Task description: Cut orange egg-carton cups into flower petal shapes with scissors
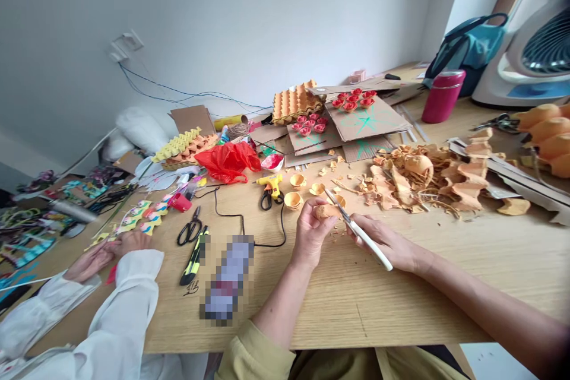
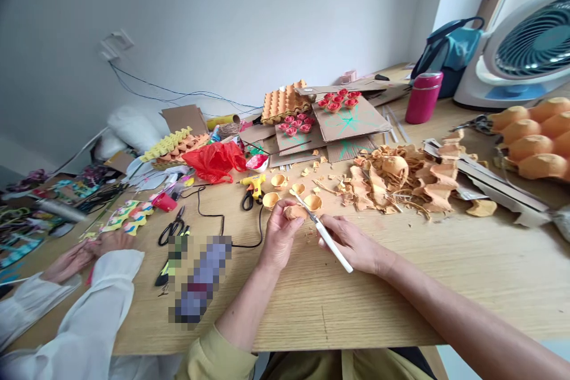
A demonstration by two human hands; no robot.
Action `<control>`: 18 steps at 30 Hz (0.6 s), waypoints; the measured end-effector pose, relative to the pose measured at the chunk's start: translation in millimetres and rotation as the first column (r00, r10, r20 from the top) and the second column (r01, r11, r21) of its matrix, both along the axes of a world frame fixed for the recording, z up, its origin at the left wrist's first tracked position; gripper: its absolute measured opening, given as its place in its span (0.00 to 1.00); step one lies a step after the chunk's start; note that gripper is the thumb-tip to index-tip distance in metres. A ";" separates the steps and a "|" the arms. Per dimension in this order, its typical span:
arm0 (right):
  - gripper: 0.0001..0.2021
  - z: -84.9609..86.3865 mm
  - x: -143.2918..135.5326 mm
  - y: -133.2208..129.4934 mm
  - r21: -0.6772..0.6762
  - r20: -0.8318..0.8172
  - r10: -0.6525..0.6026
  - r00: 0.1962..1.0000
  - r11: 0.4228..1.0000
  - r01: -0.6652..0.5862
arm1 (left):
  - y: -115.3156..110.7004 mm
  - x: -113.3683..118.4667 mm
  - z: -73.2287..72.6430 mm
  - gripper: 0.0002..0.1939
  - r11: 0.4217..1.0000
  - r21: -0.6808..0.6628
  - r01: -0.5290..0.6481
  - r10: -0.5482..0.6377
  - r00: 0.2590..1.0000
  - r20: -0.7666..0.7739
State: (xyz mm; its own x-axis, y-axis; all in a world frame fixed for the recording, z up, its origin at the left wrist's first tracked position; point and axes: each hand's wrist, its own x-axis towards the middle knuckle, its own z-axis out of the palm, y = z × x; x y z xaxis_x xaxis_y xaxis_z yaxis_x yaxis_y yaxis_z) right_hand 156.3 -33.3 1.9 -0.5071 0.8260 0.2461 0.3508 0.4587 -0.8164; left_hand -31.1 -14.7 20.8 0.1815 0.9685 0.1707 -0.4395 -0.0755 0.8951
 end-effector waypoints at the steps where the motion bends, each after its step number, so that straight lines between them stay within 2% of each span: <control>1: 0.13 0.9 -0.2 -0.1 0.004 0.000 -0.006 1.000 1.000 0.006 | 0.4 -0.6 -0.3 0.18 1.000 -0.004 0.005 -0.005 1.000 0.000; 6: 0.16 6.3 -1.6 -0.5 0.024 0.004 -0.020 1.000 1.000 0.020 | 1.6 -2.4 -1.0 0.19 0.998 -0.057 0.021 -0.020 1.000 0.019; 18: 0.14 13.6 -3.4 -2.2 0.024 0.032 -0.050 0.998 0.999 0.049 | 1.3 -3.3 5.2 0.20 0.991 -0.126 0.054 -0.044 0.996 0.080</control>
State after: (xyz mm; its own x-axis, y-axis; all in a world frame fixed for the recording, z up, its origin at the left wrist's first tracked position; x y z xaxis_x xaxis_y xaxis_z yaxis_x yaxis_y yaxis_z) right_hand 153.0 -35.5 15.5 -0.4738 0.8446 0.2494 0.4000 0.4586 -0.7935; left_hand -34.4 -13.4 26.0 0.2200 0.9736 0.0614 -0.5078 0.0605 0.8593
